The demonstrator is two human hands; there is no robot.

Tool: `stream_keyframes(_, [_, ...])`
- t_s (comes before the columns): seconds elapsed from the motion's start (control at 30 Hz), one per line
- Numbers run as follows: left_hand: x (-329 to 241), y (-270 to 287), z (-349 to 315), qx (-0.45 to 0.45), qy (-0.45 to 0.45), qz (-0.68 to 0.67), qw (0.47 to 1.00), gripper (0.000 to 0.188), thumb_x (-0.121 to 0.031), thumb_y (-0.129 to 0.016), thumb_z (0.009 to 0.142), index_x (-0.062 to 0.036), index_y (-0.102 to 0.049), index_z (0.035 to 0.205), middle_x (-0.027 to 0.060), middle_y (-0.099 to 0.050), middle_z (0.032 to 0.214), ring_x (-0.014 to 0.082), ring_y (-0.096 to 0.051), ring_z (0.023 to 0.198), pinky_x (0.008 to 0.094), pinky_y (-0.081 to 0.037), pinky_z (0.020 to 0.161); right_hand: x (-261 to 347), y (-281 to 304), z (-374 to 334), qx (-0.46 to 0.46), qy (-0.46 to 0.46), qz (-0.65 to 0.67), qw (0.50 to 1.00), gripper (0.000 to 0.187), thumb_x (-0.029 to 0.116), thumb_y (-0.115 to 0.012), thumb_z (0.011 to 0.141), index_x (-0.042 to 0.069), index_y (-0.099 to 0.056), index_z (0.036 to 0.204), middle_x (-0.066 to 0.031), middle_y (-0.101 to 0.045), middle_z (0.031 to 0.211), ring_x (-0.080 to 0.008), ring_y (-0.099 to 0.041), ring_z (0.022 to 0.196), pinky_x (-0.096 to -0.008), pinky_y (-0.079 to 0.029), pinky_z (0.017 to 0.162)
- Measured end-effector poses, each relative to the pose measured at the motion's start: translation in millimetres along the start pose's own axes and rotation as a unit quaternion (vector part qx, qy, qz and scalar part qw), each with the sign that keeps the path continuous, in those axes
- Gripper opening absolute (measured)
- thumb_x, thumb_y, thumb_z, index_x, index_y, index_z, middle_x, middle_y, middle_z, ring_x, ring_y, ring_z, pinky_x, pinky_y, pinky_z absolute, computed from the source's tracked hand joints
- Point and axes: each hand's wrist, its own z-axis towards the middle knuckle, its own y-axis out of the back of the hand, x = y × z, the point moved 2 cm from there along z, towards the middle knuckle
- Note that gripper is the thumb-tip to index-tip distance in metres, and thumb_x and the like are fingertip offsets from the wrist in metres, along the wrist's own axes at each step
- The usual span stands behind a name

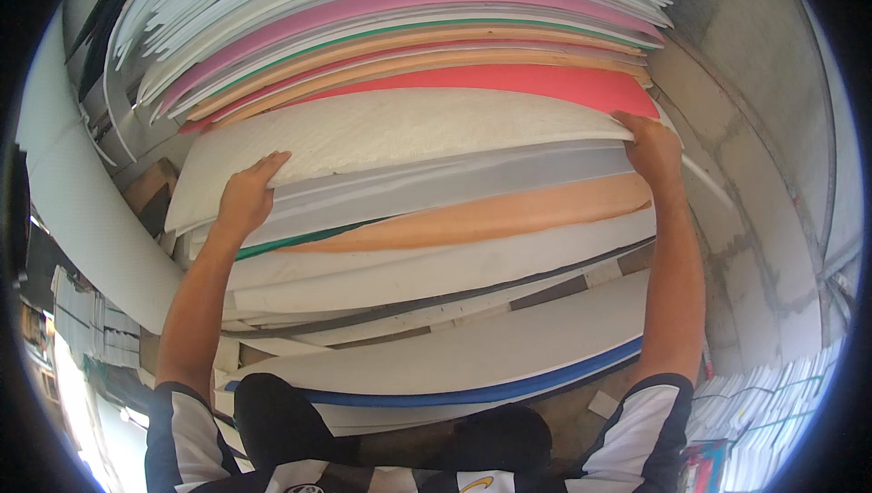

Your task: The person kneels and repeatedly lifts dark gray foam sheets from a pile, placing them onto a stack. The person then stands and moves to a storage rack, placing the dark gray sheets and several white foam sheets onto the rack.

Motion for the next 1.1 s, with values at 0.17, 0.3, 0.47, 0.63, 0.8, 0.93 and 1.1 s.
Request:
stream_keyframes(0.17, [7, -2, -2, -0.019, 0.007, 0.016, 1.0, 0.068, 0.009, -0.061, 0.079, -0.0167, -0.062, 0.142, 0.0165, -0.065, 0.143, 0.0358, -0.065, 0.127, 0.046, -0.058, 0.099, 8, 27, 47, -0.113, 0.038, -0.034, 0.992, 0.054, -0.008, -0.063, 0.081, 0.02, -0.074, 0.127, -0.01, -0.076, 0.115, -0.0324, -0.072, 0.105, -0.0461, -0.057, 0.089])
stream_keyframes(0.3, [5, -7, 6, -0.004, 0.005, 0.053, 0.999, 0.068, 0.002, -0.07, 0.078, -0.0181, -0.062, 0.143, 0.0143, -0.065, 0.143, 0.0345, -0.064, 0.129, 0.0437, -0.058, 0.099, 15, -2, 67, -0.16, 0.118, -0.053, 0.979, 0.056, -0.011, -0.055, 0.084, 0.016, -0.073, 0.13, -0.0114, -0.075, 0.121, -0.0312, -0.069, 0.114, -0.0431, -0.054, 0.096])
stream_keyframes(0.47, [-13, -37, 25, 0.01, -0.022, 0.087, 0.996, 0.071, -0.021, -0.085, 0.079, -0.02, -0.061, 0.145, 0.013, -0.065, 0.144, 0.0351, -0.064, 0.129, 0.0426, -0.058, 0.099, -18, -134, 39, -0.034, 0.046, -0.033, 0.998, 0.065, -0.01, -0.051, 0.087, 0.021, -0.063, 0.142, -0.0118, -0.064, 0.143, -0.032, -0.066, 0.123, -0.0431, -0.053, 0.103])
stream_keyframes(0.63, [9, -37, 22, 0.018, 0.011, 0.09, 0.996, 0.074, -0.033, -0.086, 0.081, -0.0213, -0.058, 0.148, 0.0133, -0.064, 0.146, 0.0374, -0.064, 0.129, 0.0438, -0.057, 0.101, 16, -159, 50, 0.016, -0.029, 0.096, 0.995, 0.067, -0.011, -0.047, 0.086, 0.019, -0.063, 0.144, -0.0116, -0.064, 0.144, -0.0353, -0.063, 0.128, -0.0454, -0.049, 0.111])
stream_keyframes(0.8, [3, -54, 37, 0.03, 0.007, 0.072, 0.997, 0.073, -0.032, -0.084, 0.081, -0.0217, -0.057, 0.149, 0.0125, -0.062, 0.148, 0.0367, -0.063, 0.13, 0.0445, -0.056, 0.102, -25, -185, 63, 0.0, 0.015, 0.179, 0.984, 0.08, -0.021, -0.043, 0.072, 0.011, -0.064, 0.142, -0.0181, -0.064, 0.143, -0.0367, -0.06, 0.133, -0.0411, -0.044, 0.116])
stream_keyframes(0.93, [0, -52, 30, 0.023, 0.008, 0.081, 0.996, 0.075, -0.029, -0.084, 0.08, -0.0222, -0.057, 0.149, 0.0115, -0.061, 0.15, 0.0358, -0.062, 0.132, 0.0441, -0.056, 0.102, 8, -160, 41, 0.061, -0.082, -0.018, 0.995, 0.083, -0.013, -0.054, 0.082, 0.03, -0.053, 0.153, -0.0178, -0.063, 0.145, -0.0368, -0.063, 0.13, -0.0483, -0.056, 0.102])
stream_keyframes(1.1, [-4, -66, 28, 0.031, 0.009, 0.095, 0.995, 0.079, -0.022, -0.085, 0.076, -0.0226, -0.056, 0.15, 0.0115, -0.061, 0.15, 0.0351, -0.061, 0.134, 0.0434, -0.056, 0.103, -18, -189, 22, -0.016, -0.057, -0.064, 0.996, 0.08, 0.004, -0.073, 0.082, 0.031, -0.049, 0.153, -0.0113, -0.065, 0.135, -0.0356, -0.066, 0.119, -0.0488, -0.06, 0.092])
